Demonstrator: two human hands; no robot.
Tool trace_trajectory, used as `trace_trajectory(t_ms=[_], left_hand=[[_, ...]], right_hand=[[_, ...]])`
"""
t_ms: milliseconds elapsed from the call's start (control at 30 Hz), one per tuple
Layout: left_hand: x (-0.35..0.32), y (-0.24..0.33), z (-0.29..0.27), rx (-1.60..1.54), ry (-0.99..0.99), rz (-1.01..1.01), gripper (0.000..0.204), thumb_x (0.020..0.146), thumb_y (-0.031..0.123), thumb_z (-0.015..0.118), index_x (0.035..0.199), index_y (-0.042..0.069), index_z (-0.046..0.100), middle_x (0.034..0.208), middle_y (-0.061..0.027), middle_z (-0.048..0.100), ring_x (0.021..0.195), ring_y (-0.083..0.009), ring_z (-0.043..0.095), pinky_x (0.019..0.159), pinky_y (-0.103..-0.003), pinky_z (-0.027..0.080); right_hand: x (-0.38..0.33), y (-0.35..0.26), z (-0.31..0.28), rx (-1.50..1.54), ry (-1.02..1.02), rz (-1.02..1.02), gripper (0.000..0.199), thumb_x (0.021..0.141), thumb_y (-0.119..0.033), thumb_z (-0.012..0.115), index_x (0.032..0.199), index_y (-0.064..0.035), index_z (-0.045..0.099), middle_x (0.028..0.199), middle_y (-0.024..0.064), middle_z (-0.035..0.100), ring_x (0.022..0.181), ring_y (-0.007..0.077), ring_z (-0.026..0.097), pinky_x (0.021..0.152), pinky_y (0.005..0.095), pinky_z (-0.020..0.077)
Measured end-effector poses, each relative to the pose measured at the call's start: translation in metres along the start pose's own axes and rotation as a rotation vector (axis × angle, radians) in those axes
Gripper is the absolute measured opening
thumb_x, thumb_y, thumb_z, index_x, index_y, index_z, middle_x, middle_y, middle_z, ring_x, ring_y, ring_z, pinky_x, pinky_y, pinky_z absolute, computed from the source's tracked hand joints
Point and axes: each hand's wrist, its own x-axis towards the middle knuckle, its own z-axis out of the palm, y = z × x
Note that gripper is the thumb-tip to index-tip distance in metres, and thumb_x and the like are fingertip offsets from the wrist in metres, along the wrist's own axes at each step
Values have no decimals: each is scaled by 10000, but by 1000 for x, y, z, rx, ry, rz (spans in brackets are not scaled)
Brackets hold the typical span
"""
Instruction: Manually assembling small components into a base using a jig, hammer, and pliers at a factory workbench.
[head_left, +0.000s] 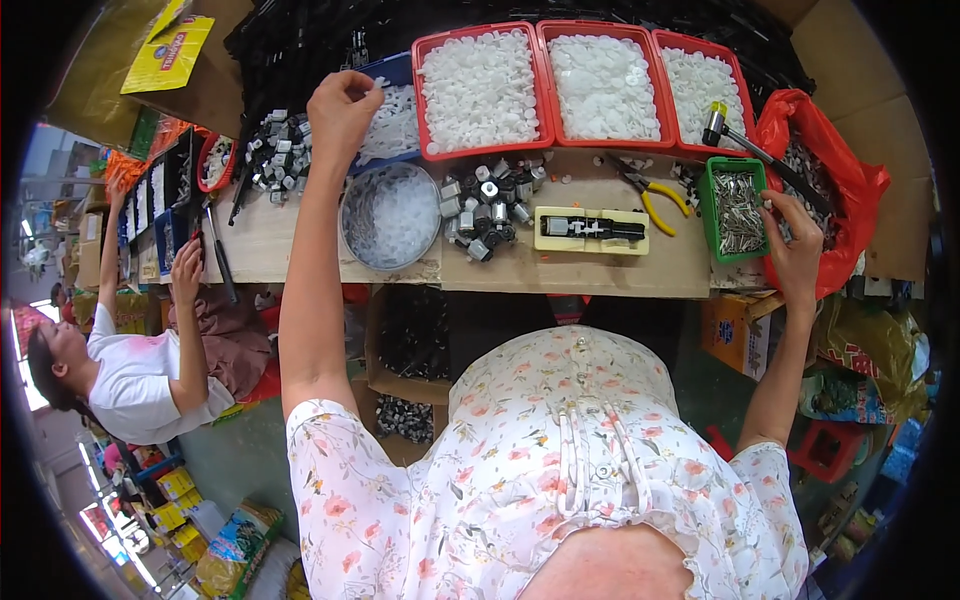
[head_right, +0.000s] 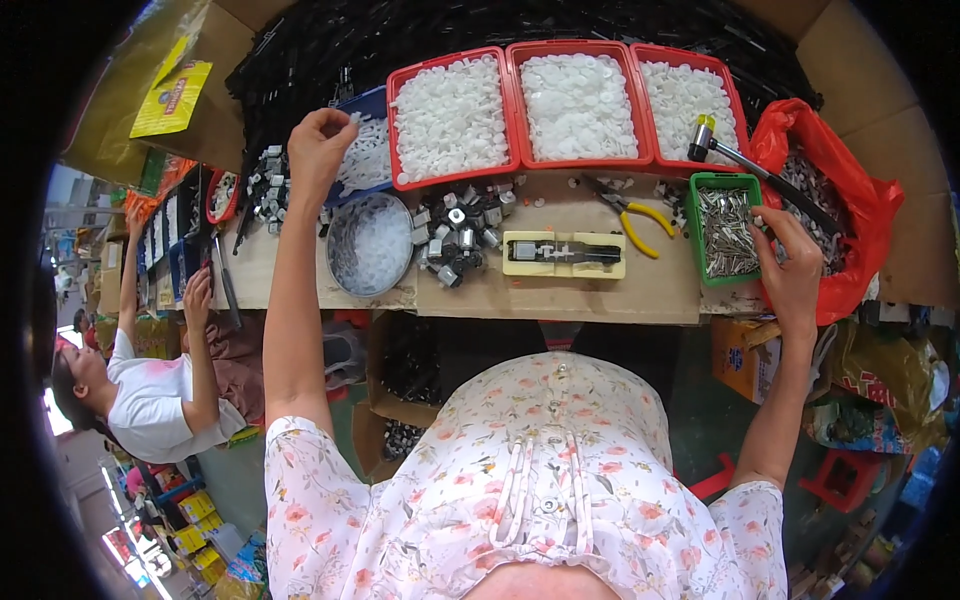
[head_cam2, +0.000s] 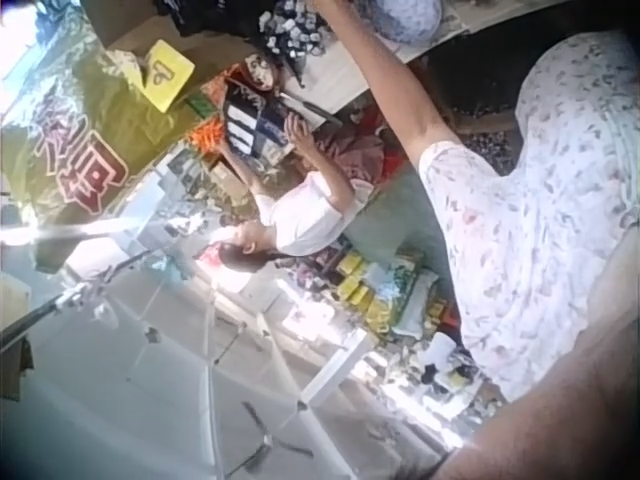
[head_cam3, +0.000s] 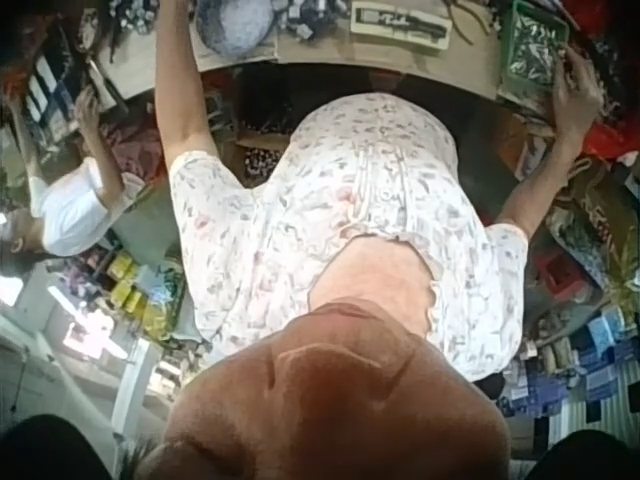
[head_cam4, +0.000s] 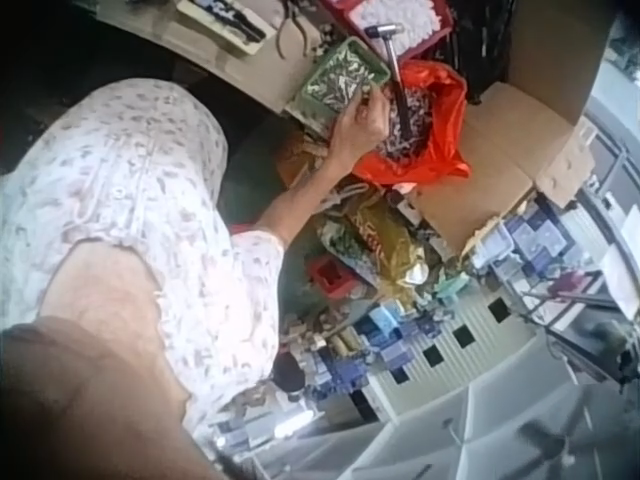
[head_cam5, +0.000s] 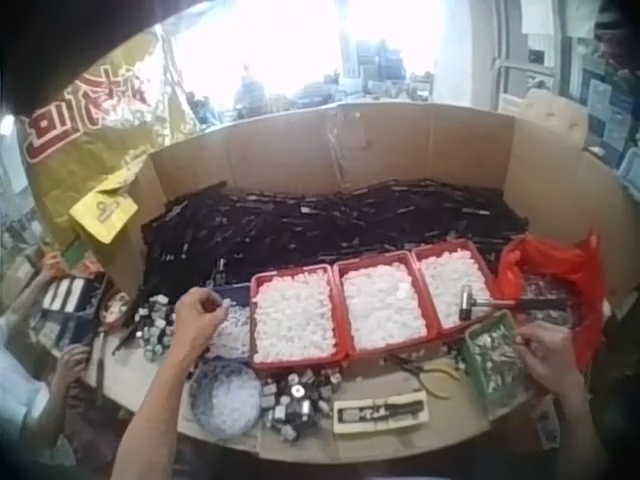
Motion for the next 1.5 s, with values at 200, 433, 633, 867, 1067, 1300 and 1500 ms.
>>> trace_trajectory(t_ms=[200, 433, 633, 867, 1067, 1300, 1500], left_hand=[[-31, 17, -27, -340, -60, -238, 128, 830, 75, 753, 921, 13, 689, 836, 20, 660, 742, -54, 574, 682, -200, 449], [-81, 25, -31, -569, -122, -297, 203, 817, 12, 717, 1021, 6, 709, 812, 20, 659, 727, -40, 581, 663, -188, 447], [-102, 17, -22, -484, -220, -281, 166, 837, 25, 697, 994, -15, 736, 818, 13, 681, 712, -39, 591, 648, -198, 464], [-115, 17, -21, -101, -191, -72, 139, 815, 53, 743, 940, -7, 740, 812, -46, 712, 743, -83, 645, 689, -225, 499], [-117, 52, -35, -443, -110, -179, 133, 822, -5, 752, 955, -14, 744, 858, -37, 717, 753, -89, 629, 687, -218, 488], [-154, 118, 6, -1073, -163, -464, 208, 832, -12, 774, 1033, -21, 720, 897, -62, 717, 775, -118, 661, 692, -233, 502], [-173, 149, 51, -1297, -182, -583, 207, 841, -26, 759, 1041, -11, 708, 909, -67, 720, 793, -145, 687, 718, -248, 526]], right_hand=[[4, -7, 5, 22, 17, -24, 232, 870, 55, 673, 1100, 26, 687, 1060, 132, 709, 949, 208, 691, 829, 311, 526], [11, -18, 13, 6, 7, -67, 228, 865, 40, 689, 1092, 26, 690, 1062, 136, 715, 972, 230, 697, 843, 329, 523], [18, -34, 15, -3, 4, -110, 235, 865, 27, 687, 1098, 8, 682, 1025, 145, 700, 925, 258, 702, 808, 340, 532], [18, -43, 17, 7, -2, -104, 229, 864, 23, 697, 1093, 14, 691, 1033, 125, 715, 928, 217, 695, 822, 319, 521], [11, -65, 23, 185, 46, -52, 243, 868, 30, 690, 1110, 12, 694, 1020, 96, 720, 924, 161, 677, 815, 293, 516], [4, -123, 82, 1034, -98, 182, 231, 876, 53, 682, 1104, 17, 688, 989, 84, 731, 843, 70, 669, 712, 186, 508], [-3, -142, 115, 1459, 39, 247, 230, 856, 67, 708, 1082, 30, 685, 1073, 143, 715, 961, 189, 699, 880, 305, 564]])
